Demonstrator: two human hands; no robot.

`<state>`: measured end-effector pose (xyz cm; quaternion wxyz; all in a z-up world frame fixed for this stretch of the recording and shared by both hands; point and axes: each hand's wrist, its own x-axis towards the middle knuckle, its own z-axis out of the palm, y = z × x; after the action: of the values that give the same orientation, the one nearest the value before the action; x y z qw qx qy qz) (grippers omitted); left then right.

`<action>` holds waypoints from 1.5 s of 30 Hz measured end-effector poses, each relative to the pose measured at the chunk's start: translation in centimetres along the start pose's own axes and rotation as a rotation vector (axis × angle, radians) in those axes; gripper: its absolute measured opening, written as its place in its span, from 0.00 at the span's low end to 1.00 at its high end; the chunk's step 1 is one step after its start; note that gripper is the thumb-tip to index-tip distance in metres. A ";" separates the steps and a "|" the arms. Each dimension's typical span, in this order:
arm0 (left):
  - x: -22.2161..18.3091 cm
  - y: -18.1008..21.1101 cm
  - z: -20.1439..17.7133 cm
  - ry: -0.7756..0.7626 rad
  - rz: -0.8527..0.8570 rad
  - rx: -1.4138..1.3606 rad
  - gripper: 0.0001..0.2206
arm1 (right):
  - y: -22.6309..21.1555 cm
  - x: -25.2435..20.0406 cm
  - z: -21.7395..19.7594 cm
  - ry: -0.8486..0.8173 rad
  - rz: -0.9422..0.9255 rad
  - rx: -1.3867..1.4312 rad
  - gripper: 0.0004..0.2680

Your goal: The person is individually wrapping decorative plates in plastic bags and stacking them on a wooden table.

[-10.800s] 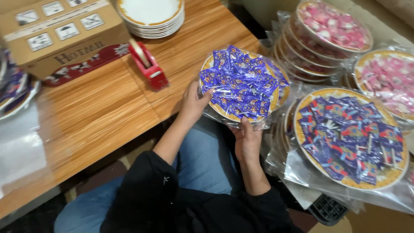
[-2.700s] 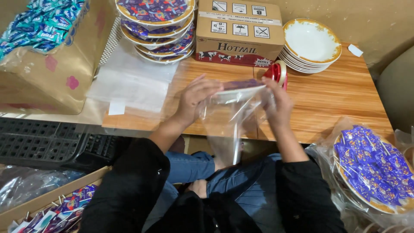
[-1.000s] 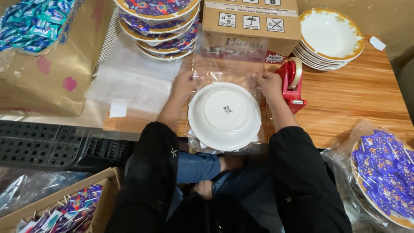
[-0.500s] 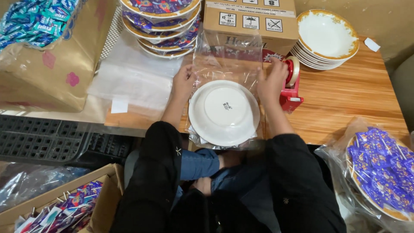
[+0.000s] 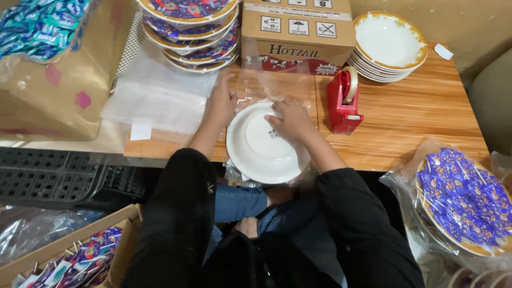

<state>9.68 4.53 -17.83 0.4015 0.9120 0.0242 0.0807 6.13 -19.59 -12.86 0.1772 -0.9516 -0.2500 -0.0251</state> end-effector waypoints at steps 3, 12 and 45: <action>0.0 -1.2 0.7 -0.037 0.020 0.129 0.25 | 0.8 -1.8 0.6 0.019 -0.051 0.097 0.16; -1.3 -2.7 1.4 -0.062 -0.129 -0.405 0.27 | 12.4 1.4 6.0 0.752 0.032 0.036 0.12; 6.7 -4.6 3.0 0.030 -0.072 -0.349 0.20 | 9.6 -1.1 1.0 0.123 0.604 0.412 0.17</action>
<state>16.92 6.19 -22.32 0.5558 0.8258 0.0484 0.0826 9.82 -27.57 -17.08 0.3791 -0.9236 0.0533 0.0218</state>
